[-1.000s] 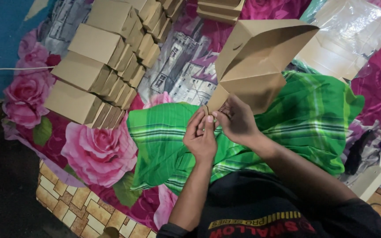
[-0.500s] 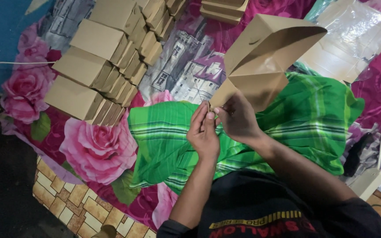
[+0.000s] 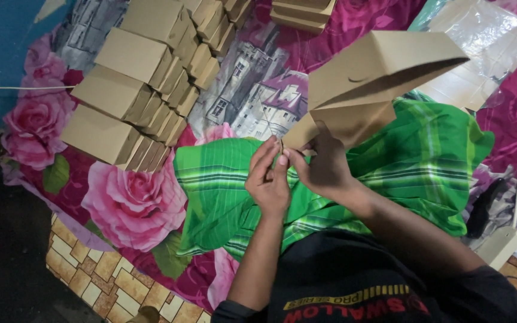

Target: The person folds cardboard pieces into small boxes by hand, stacking the completed boxes next to a larger supply of unfolded cardboard.

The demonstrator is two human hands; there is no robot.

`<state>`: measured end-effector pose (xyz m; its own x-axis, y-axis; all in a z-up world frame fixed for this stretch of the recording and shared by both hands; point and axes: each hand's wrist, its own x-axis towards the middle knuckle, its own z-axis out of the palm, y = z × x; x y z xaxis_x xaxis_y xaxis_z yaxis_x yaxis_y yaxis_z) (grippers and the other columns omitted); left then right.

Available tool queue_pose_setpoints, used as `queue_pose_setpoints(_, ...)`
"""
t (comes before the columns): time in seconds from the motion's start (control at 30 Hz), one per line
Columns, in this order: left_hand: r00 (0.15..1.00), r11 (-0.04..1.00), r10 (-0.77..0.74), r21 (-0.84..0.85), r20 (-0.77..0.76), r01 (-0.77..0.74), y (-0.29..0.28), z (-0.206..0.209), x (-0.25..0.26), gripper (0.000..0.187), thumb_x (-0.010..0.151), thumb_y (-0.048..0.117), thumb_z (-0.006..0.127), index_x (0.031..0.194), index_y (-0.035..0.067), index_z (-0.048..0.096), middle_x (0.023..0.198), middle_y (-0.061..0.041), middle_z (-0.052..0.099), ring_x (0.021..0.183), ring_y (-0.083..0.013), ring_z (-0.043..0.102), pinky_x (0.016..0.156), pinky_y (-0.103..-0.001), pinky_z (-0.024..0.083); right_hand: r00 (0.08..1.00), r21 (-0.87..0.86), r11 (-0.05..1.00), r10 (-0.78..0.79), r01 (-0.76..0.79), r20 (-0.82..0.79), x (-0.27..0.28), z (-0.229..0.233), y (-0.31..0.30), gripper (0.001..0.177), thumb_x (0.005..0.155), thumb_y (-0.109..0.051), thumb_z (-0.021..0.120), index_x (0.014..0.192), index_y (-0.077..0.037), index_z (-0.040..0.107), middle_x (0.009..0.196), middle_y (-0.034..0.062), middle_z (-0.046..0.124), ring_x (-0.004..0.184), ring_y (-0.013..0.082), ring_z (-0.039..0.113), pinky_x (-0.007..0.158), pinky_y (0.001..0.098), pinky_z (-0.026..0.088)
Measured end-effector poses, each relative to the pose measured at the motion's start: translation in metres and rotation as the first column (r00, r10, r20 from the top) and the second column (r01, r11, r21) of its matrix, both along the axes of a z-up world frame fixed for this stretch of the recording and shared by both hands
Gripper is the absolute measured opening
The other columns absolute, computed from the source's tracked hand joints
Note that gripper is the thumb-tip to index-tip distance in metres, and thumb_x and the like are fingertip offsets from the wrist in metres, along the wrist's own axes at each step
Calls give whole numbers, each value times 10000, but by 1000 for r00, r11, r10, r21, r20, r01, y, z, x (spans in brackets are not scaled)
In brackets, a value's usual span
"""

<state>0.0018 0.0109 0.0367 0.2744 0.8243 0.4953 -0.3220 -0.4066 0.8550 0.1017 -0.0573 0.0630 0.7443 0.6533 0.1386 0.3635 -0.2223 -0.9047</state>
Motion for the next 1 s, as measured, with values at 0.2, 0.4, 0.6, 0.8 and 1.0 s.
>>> queue_pose_setpoints(0.2,996,994,-88,-57,17,89,15,-14,-5,261,772,-80,866,1014,-30,783,1129,-270,726,1063,-331,733,919,-438,588,981,-2,1000,21,-21,194,10,-9,-5,641,763,-213,893,1240,69,571,761,131,753,765,316,763,687,417,579)
queue_pose_setpoints(0.4,995,994,-92,57,-26,93,23,0,-8,291,720,-38,915,983,42,819,1075,-207,752,961,-277,758,827,-379,617,978,-39,999,15,-7,206,15,-6,-9,812,709,-336,921,1285,129,587,712,204,726,757,403,744,675,503,558)
queue_pose_setpoints(0.6,986,986,-165,28,3,165,32,-5,-12,319,679,-78,919,967,10,812,1049,-246,745,902,-297,766,728,-385,647,978,-66,998,34,-21,205,14,-3,-7,745,695,-332,937,1255,46,620,690,124,730,749,341,754,679,473,556)
queue_pose_setpoints(0.8,995,995,-99,-12,-25,99,29,1,-13,389,647,-112,930,1004,-27,800,1007,-253,734,869,-292,762,651,-363,660,994,-202,974,106,-100,21,11,27,-9,300,757,-232,827,988,-80,712,715,41,766,757,277,764,638,431,551)
queue_pose_setpoints(1.0,957,922,167,383,-237,-66,31,29,-19,439,669,115,979,1071,74,807,1002,-144,778,881,-296,779,681,-374,663,982,-160,979,101,-127,-163,4,36,-16,243,822,-184,715,1029,-105,616,736,21,766,609,199,728,574,352,517)
